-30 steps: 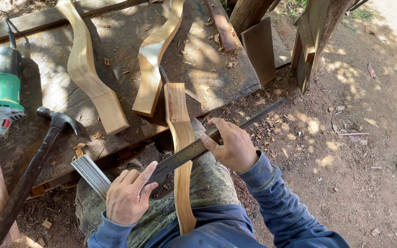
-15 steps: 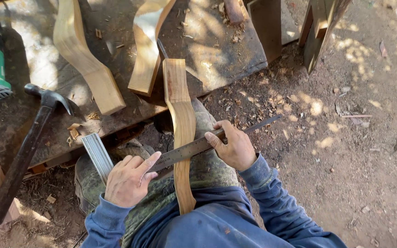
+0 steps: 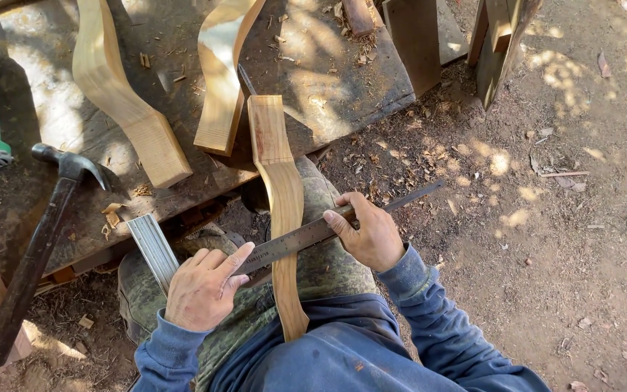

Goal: The recorder uses a marking gauge and a combination square to mark dimensions on wooden furniture legs.

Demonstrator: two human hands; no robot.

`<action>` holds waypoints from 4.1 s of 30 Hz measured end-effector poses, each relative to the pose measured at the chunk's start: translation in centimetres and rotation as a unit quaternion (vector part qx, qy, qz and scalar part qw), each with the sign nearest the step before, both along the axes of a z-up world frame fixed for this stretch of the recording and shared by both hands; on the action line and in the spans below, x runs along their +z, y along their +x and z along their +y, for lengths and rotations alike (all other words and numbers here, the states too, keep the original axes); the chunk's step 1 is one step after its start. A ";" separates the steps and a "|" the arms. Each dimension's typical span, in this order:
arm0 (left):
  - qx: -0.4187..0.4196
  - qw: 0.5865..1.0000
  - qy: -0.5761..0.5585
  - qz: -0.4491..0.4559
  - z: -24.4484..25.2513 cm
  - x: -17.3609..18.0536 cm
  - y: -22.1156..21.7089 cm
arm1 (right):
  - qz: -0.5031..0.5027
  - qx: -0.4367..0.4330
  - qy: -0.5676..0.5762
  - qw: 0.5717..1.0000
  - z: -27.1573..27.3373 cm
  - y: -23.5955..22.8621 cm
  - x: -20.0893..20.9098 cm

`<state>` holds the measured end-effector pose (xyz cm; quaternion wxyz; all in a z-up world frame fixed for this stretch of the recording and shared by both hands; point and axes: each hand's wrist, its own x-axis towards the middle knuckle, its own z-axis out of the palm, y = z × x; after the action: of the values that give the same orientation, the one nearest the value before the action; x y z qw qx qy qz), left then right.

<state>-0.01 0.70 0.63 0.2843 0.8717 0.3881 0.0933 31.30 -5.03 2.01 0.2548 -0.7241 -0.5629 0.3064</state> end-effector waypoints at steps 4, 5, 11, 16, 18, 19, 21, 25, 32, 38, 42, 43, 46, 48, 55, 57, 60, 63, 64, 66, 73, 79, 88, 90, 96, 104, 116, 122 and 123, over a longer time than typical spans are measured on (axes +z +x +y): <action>0.043 0.999 -0.009 -0.027 0.0 0.1 -0.4 | 0.041 -0.027 -0.012 0.999 0.3 -0.2 1.9; 0.087 0.993 -0.019 -0.076 -0.1 0.5 -0.2 | 0.049 -0.030 -0.001 0.998 0.4 -0.1 2.2; 0.253 0.939 -0.143 -0.187 -2.2 -0.5 3.1 | 0.091 -0.025 0.030 0.995 0.5 -1.4 3.1; 0.231 0.915 -0.259 -0.207 -2.5 1.3 6.8 | 0.148 -0.039 0.001 0.988 0.0 -2.6 1.9; 0.217 0.905 -0.289 -0.223 -2.5 1.2 7.3 | 0.163 -0.035 0.005 0.986 -0.4 -2.7 1.2; 0.215 0.906 -0.289 -0.224 -2.4 0.6 7.4 | 0.162 -0.036 0.006 0.986 -0.3 -2.5 1.5; 0.221 0.861 -0.346 -0.300 -2.6 -0.6 7.4 | 0.131 -0.023 -0.034 0.990 -0.4 -2.3 2.0; 0.236 0.831 -0.387 -0.323 -2.7 -2.5 6.9 | 0.110 0.051 -0.005 0.993 -0.9 -0.9 1.5; 0.251 0.788 -0.440 -0.348 -2.6 -3.9 5.6 | -0.002 0.270 0.013 0.963 -2.3 2.8 0.7; 0.262 0.737 -0.510 -0.359 -2.5 -3.8 5.9 | -0.072 0.262 0.019 0.962 -2.4 1.1 1.6; 0.257 0.715 -0.534 -0.371 -2.7 -3.9 5.7 | -0.129 0.203 0.014 0.971 -2.6 -0.8 1.5; 0.256 0.716 -0.532 -0.372 -2.7 -4.3 5.7 | -0.130 0.203 0.016 0.970 -2.6 -0.8 1.5; 0.210 0.770 -0.467 -0.380 -3.0 -4.1 5.2 | -0.143 0.208 0.162 0.954 -3.0 -0.7 1.6; 0.155 0.892 -0.328 -0.270 -2.8 -2.3 4.5 | -0.176 0.207 0.153 0.950 -3.1 0.0 1.6; 0.089 0.978 -0.106 -0.158 -0.8 2.1 0.8 | -0.206 0.211 0.168 0.941 -2.8 3.3 2.4; 0.072 0.988 -0.009 -0.136 -0.4 1.2 -0.8 | -0.227 0.218 0.123 0.941 -2.7 4.1 2.0; 0.053 0.993 0.046 -0.095 0.7 2.8 -1.2 | -0.260 0.223 0.044 0.938 -3.1 4.9 0.9; 0.036 0.995 0.052 -0.081 1.2 4.0 -1.2 | -0.235 0.242 0.094 0.937 -2.3 4.2 2.0; 0.034 0.995 0.051 -0.081 1.3 3.9 -1.1 | -0.235 0.240 0.093 0.937 -2.3 4.0 2.2; 0.019 0.995 0.048 -0.088 1.4 3.5 -1.0 | -0.229 0.250 0.099 0.936 -2.1 3.8 2.7; 0.023 0.996 0.044 -0.076 1.8 3.0 -0.7 | -0.215 0.253 0.084 0.940 -2.1 3.7 2.6; 0.014 0.996 0.028 -0.089 2.0 2.8 -0.7 | -0.209 0.253 0.078 0.941 -1.9 3.7 2.7; 0.010 0.997 0.008 -0.081 1.9 2.3 -0.8 | -0.194 0.253 0.095 0.943 -2.1 3.6 2.2; 0.010 0.997 0.002 -0.073 1.8 2.2 -0.8 | -0.213 0.250 0.080 0.941 -2.3 3.6 2.0; 0.005 0.997 0.005 -0.083 1.9 2.1 -1.0 | -0.205 0.253 0.111 0.939 -2.1 3.1 2.8; 0.006 0.997 -0.006 -0.079 1.8 2.2 -1.1 | -0.201 0.260 0.097 0.939 -2.3 3.3 2.3; -0.001 0.996 -0.010 -0.088 2.0 2.4 -0.9 | -0.207 0.259 0.090 0.939 -2.3 3.2 2.5; -0.002 0.997 -0.019 -0.078 2.1 2.4 -0.9 | -0.203 0.257 0.096 0.940 -2.3 3.1 2.5; -0.004 0.997 -0.016 -0.082 2.1 2.4 -0.9 | -0.202 0.255 0.097 0.940 -2.3 3.0 2.5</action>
<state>-0.88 2.77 3.05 0.3297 0.8578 0.3619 0.1567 34.35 -7.32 4.51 0.1178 -0.5745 -0.7955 0.1523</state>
